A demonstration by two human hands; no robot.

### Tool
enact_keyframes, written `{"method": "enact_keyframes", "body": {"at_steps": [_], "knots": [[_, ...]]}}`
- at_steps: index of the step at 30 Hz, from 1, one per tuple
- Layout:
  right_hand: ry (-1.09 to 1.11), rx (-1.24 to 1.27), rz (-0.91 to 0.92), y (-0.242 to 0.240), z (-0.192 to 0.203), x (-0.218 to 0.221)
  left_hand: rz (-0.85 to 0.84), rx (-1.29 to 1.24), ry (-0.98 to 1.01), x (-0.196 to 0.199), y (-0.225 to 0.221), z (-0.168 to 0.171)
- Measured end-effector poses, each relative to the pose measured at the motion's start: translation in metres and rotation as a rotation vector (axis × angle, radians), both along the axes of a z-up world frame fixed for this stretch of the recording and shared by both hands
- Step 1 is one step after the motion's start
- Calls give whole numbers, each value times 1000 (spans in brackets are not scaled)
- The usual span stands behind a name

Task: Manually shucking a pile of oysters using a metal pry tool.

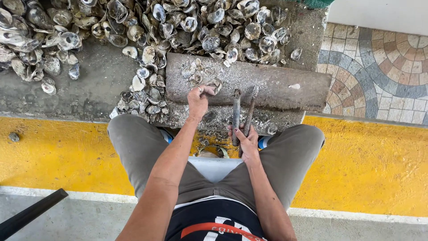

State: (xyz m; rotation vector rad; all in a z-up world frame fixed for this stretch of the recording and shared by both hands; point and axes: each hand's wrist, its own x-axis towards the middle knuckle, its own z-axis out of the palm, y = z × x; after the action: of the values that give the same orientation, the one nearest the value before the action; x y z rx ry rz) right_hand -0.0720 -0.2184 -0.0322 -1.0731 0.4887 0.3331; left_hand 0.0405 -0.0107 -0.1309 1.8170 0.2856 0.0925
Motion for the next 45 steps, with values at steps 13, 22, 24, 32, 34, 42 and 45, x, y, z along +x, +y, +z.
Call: {"method": "enact_keyframes", "body": {"at_steps": [13,22,24,32,34,42,45], "knots": [[-7,-16,11,1,-6,-2,129,155,105,2,8,14],[12,-51,14,3,1,-1,-22,358,217,-13,-6,22],[11,-58,15,3,1,-2,-21,385,246,-8,-5,11],[18,-70,16,2,-1,-2,-84,555,35,32,4,-17],[11,-60,14,3,-1,-1,-152,585,87,37,5,-16],[-19,-62,9,3,0,-1,-183,419,342,34,9,43],[-33,-94,-15,3,1,1,-100,140,420,37,10,22]]}}
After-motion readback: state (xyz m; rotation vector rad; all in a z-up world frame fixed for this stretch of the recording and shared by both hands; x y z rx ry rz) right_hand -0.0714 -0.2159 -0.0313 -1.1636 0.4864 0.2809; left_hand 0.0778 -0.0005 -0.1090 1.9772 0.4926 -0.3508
